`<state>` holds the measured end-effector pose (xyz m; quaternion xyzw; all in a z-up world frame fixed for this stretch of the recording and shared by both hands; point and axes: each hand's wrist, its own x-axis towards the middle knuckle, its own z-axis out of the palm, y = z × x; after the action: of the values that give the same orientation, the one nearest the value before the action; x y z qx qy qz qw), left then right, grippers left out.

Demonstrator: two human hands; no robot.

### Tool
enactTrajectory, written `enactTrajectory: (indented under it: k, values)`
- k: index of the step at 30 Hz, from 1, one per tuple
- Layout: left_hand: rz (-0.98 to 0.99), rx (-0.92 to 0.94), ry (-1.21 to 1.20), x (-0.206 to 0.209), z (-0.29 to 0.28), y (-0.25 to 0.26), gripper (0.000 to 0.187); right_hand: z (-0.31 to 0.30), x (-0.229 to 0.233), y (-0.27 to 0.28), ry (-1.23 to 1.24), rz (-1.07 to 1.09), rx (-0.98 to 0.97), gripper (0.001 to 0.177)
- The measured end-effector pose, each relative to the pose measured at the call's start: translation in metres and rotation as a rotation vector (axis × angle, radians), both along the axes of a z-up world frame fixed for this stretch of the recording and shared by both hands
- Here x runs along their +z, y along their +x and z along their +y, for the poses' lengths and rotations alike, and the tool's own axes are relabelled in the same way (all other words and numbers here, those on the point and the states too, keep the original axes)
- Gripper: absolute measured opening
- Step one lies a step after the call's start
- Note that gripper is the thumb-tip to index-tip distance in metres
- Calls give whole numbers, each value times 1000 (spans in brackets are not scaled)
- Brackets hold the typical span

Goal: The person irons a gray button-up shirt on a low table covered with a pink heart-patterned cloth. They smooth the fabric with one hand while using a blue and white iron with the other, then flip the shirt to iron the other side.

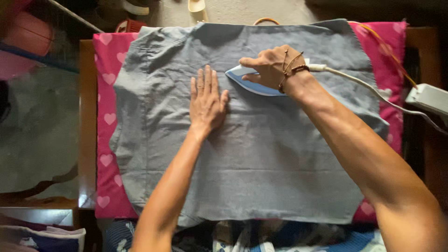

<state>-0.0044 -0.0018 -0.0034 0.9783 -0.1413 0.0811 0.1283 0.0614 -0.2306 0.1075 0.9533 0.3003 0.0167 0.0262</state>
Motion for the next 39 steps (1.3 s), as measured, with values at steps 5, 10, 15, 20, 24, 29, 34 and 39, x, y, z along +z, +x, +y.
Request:
enactTrajectory:
  k: [5,10,15,20,24,29,34,39]
  values:
    - [-11,5,-46,3,-3,0,72,14,-11,26,131,-198,-94,38]
    - [26,-4,-54,5,5,22,71,30,-1,47,61,-84,-392,40]
    - [-8,-34,-45,0,10,69,64,29,15,23,153,132,-376,39]
    - [-73,20,-72,-2,4,78,69,26,20,3,48,137,-398,40]
    - [-97,29,-83,-3,5,75,68,26,7,42,80,57,-430,41]
    - [-63,37,-57,-4,1,77,69,25,1,46,141,-54,-448,39]
    - [11,-65,-30,0,-41,59,74,-15,11,-6,73,140,-517,40]
    - [63,-253,-123,-3,-122,29,76,-104,-4,-5,43,69,-743,42]
